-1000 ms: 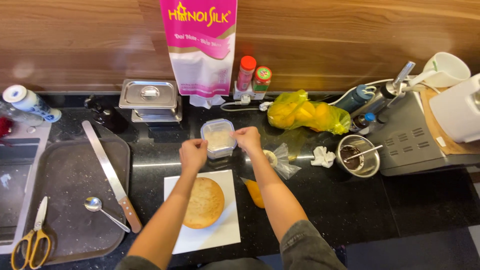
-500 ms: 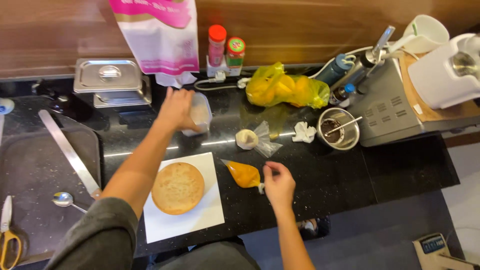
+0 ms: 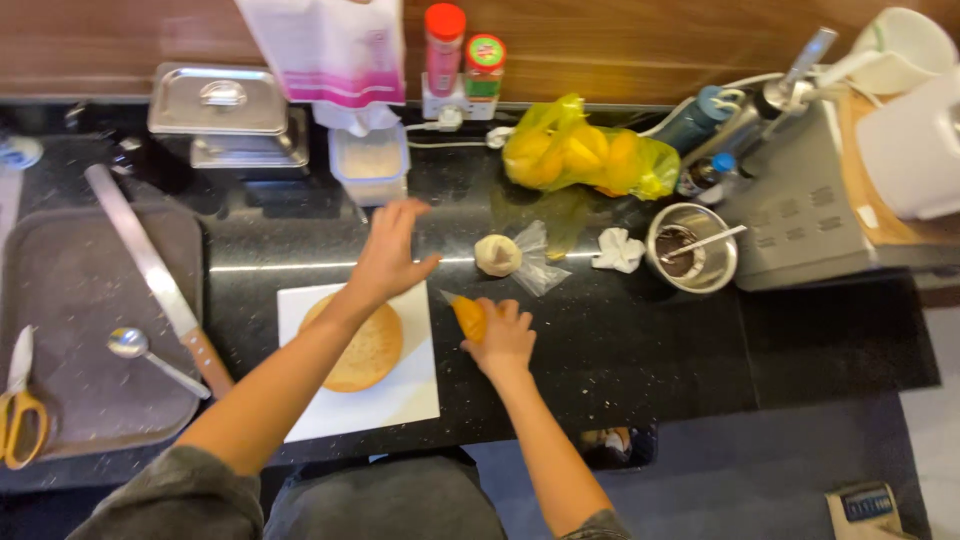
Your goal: Washing and rinsing bakery tools and a tray in a sink.
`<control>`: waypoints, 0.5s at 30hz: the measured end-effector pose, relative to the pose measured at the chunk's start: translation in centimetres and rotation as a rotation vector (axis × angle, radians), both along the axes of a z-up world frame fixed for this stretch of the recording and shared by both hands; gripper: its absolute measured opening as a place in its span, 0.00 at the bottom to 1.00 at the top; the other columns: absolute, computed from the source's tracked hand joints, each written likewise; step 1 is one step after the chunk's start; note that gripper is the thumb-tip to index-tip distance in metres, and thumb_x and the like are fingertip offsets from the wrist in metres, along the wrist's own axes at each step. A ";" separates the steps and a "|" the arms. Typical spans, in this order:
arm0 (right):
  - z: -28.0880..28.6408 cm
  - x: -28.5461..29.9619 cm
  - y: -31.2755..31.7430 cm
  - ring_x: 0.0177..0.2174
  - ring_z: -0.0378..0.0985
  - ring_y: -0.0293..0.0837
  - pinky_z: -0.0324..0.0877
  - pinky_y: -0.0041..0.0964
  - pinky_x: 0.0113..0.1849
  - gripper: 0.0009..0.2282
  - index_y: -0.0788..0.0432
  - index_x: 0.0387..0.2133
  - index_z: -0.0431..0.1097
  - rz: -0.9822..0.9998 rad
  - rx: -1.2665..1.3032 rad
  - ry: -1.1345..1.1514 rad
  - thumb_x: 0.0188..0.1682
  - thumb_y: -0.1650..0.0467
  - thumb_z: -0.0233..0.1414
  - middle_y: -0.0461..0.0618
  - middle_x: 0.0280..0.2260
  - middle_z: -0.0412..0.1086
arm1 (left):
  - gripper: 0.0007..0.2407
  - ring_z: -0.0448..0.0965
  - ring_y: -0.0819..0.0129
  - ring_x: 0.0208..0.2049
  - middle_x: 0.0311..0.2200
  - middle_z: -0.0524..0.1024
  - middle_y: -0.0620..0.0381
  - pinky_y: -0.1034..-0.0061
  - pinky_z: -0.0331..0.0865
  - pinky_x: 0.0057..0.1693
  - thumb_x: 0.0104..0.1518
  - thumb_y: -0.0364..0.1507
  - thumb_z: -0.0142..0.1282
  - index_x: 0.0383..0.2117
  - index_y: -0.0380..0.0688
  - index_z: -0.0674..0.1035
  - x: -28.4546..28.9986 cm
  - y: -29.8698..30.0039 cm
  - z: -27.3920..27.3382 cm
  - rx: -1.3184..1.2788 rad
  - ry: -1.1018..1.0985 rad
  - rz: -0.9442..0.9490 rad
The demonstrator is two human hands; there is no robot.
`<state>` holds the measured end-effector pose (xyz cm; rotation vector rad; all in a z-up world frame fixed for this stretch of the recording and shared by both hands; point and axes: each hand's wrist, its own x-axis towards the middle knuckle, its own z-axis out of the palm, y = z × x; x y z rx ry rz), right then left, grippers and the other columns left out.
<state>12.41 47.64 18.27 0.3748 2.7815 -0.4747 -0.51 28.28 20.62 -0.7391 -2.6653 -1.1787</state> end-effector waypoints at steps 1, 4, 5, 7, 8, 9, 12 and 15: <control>-1.0 -0.3 0.4 0.52 0.66 0.60 0.67 0.54 0.46 0.38 0.41 0.58 0.64 0.023 -0.008 0.000 0.29 0.61 0.70 0.52 0.55 0.62 | 0.29 0.66 0.45 0.58 0.56 0.69 0.44 0.59 0.63 0.64 0.43 0.29 0.71 0.55 0.38 0.71 1.4 -1.2 0.3 -0.008 0.000 0.023; -3.0 -1.2 1.1 0.49 0.69 0.60 0.70 0.52 0.46 0.31 0.40 0.53 0.67 -0.004 -0.044 -0.035 0.33 0.62 0.69 0.49 0.51 0.65 | 0.25 0.73 0.54 0.56 0.53 0.72 0.46 0.64 0.68 0.62 0.51 0.32 0.68 0.56 0.40 0.72 5.7 -4.4 1.1 0.136 -0.176 0.049; -3.1 -1.4 1.1 0.48 0.70 0.60 0.70 0.52 0.46 0.30 0.41 0.52 0.68 -0.015 -0.077 -0.002 0.33 0.62 0.68 0.50 0.49 0.66 | 0.23 0.76 0.59 0.53 0.52 0.75 0.50 0.67 0.69 0.60 0.53 0.34 0.66 0.55 0.42 0.73 6.8 -5.3 1.4 0.129 -0.350 0.124; -2.2 -2.2 0.0 0.46 0.72 0.59 0.71 0.51 0.47 0.29 0.42 0.51 0.69 -0.010 -0.116 0.034 0.33 0.62 0.68 0.51 0.47 0.67 | 0.21 0.79 0.65 0.50 0.50 0.78 0.54 0.69 0.71 0.58 0.54 0.35 0.64 0.54 0.43 0.73 8.8 -6.6 1.8 0.125 -0.519 0.216; -1.2 -2.7 -1.0 0.45 0.73 0.58 0.71 0.50 0.46 0.27 0.44 0.50 0.70 -0.018 -0.177 0.122 0.34 0.62 0.67 0.51 0.46 0.68 | 0.20 0.81 0.66 0.49 0.49 0.80 0.53 0.70 0.74 0.56 0.55 0.35 0.64 0.53 0.42 0.75 9.7 -7.0 1.8 0.204 -0.561 0.247; -0.3 -2.9 -1.9 0.44 0.75 0.57 0.72 0.49 0.45 0.25 0.47 0.49 0.71 -0.032 -0.237 0.206 0.35 0.63 0.67 0.51 0.44 0.70 | 0.19 0.83 0.66 0.48 0.47 0.82 0.53 0.72 0.76 0.54 0.55 0.35 0.63 0.52 0.42 0.77 10.6 -7.3 1.8 0.283 -0.607 0.272; 3.9 -3.8 -6.0 0.43 0.79 0.51 0.74 0.43 0.44 0.24 0.52 0.49 0.72 -0.006 -0.505 0.395 0.37 0.65 0.67 0.51 0.44 0.73 | 0.26 0.79 0.63 0.52 0.52 0.76 0.50 0.69 0.75 0.52 0.55 0.35 0.64 0.59 0.42 0.70 11.5 -7.1 2.0 0.416 -0.569 0.259; 10.8 -4.0 -10.5 0.41 0.82 0.45 0.77 0.36 0.40 0.25 0.57 0.51 0.70 0.137 -0.797 0.410 0.37 0.67 0.67 0.51 0.45 0.76 | 0.28 0.78 0.61 0.53 0.53 0.75 0.49 0.68 0.77 0.54 0.58 0.36 0.60 0.64 0.43 0.63 10.9 -6.6 2.3 0.699 -0.580 0.207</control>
